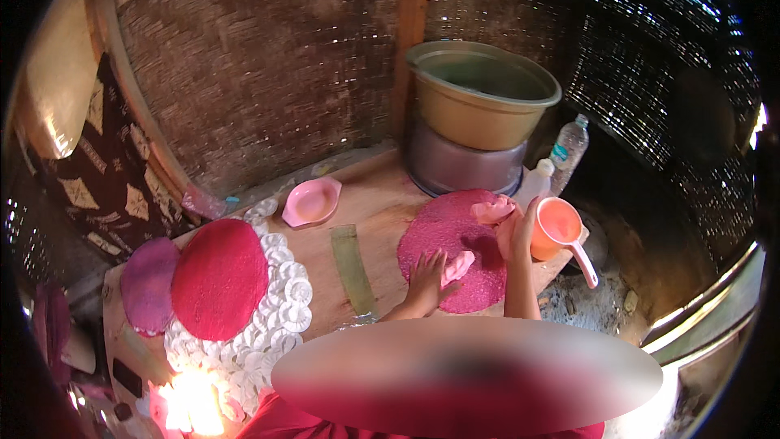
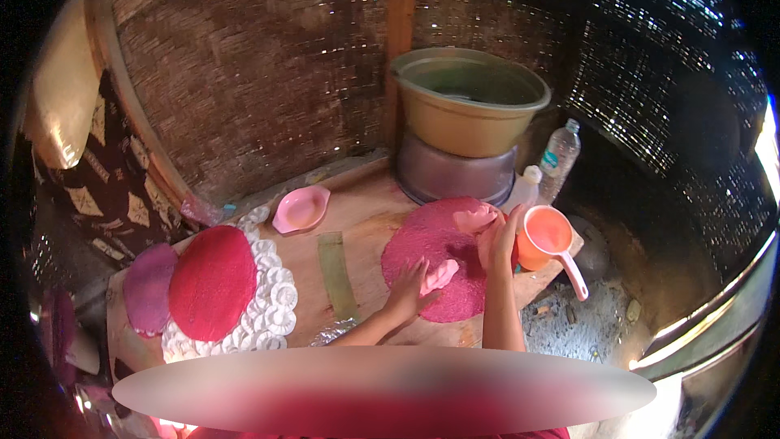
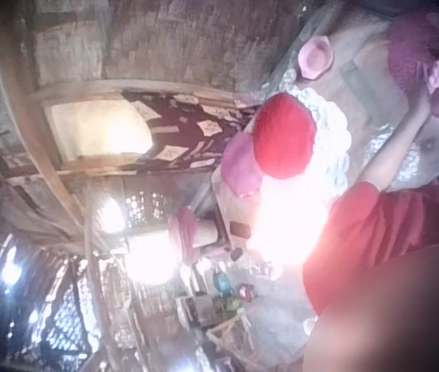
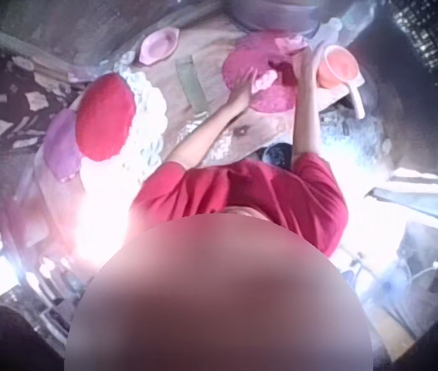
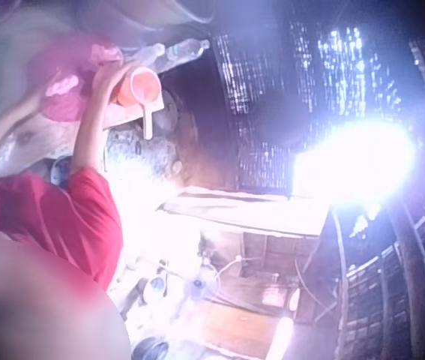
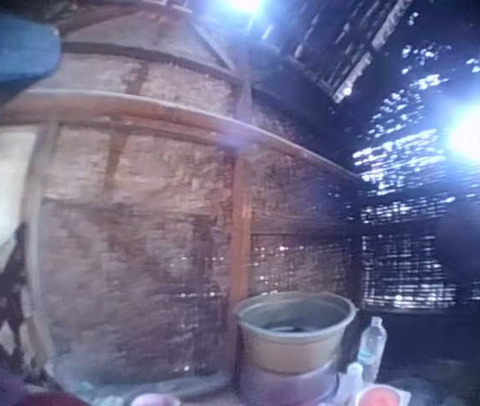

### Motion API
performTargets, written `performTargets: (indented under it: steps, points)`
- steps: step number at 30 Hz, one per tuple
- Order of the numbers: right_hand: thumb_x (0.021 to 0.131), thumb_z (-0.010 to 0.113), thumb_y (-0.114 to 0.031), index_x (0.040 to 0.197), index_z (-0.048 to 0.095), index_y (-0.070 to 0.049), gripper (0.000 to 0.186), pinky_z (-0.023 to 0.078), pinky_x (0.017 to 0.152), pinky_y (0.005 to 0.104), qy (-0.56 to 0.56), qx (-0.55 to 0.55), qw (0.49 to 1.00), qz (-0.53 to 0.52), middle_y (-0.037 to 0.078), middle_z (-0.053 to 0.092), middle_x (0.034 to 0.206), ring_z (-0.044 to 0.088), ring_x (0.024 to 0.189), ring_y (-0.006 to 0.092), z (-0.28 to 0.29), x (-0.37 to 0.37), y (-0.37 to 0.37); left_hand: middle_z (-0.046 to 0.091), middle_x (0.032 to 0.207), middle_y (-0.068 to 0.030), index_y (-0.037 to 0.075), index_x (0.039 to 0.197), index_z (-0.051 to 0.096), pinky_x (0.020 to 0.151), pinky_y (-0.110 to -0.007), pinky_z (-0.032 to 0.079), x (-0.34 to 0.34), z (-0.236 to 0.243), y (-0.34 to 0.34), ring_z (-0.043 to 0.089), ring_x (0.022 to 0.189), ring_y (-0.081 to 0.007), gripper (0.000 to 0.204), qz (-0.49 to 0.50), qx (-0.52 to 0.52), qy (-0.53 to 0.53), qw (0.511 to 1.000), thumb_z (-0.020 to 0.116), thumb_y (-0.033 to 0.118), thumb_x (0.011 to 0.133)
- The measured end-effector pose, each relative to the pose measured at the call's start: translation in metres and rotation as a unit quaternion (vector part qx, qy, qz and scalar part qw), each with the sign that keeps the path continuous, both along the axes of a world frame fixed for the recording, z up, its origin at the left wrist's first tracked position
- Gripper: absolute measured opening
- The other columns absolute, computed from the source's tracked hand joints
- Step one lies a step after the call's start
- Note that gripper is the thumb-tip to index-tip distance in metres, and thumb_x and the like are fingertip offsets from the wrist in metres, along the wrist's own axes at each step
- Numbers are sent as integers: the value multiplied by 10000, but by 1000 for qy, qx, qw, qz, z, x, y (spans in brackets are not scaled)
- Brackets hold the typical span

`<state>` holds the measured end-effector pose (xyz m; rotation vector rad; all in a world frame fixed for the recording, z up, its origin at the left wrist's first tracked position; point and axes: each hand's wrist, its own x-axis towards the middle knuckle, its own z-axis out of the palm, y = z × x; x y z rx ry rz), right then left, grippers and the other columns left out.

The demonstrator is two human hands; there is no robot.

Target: The person repeatedly takes small pieces of pink dough, rolls them between the palms, flattens them, and presses them into a small plastic mold to form flower-shaped pieces. The finished pieces are placed on a pink mat on the table.

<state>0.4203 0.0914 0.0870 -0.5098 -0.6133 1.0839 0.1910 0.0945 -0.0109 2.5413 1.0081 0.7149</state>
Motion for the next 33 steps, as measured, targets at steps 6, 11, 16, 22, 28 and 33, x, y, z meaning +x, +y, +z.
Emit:
performTargets:
  steps: [6,11,16,22,28,33]
  points:
    - [975,376,-354,1244,464,-20,437,284,1090,442,-450,8,876,-174,178,525,1280,477,1217,282,17,-181,-38,548,1268,-126,50,1485,221,1017,-459,427,-32,58,24,553,1129,-338,861,1,-532,-691,491,603,527,878]
    - [956,421,-166,1127,601,-21,287,238,1121,476,-717,67,688,88,202,594,1201,513,1201,325,21,-228,-71,617,1100,-99,65,1240,517,947,-479,468,-137,68,-1,591,1080,-306,582,19,-599,-656,458,546,542,909]
    - [978,453,-238,1007,685,-42,305,345,1050,469,-540,53,839,31,174,646,1078,555,1134,332,40,-215,-13,624,999,-98,87,1151,580,910,-405,484,-219,75,-37,627,996,-278,367,2,-574,-693,435,578,386,938]
    - [868,580,-517,1289,573,-203,525,256,1094,559,-796,29,592,-119,174,308,1484,271,1368,424,13,-254,98,379,1441,-182,47,1341,461,978,-418,462,-251,114,-60,597,1068,-276,460,-54,-464,-763,447,564,275,954]
    - [770,512,-747,1376,504,-216,805,-6,1104,660,-907,25,414,-73,191,143,1561,6,1420,496,-52,-286,183,658,759,-120,81,720,634,808,-359,550,-257,111,-80,628,916,-289,549,-14,-498,-799,337,473,561,932]
    - [676,582,-772,1267,588,-135,868,5,1088,686,-868,57,486,-87,258,147,1533,44,1394,543,-73,-301,224,442,575,-14,141,537,423,429,-240,362,-286,73,-70,472,572,-140,604,-143,-519,-788,299,396,566,966]
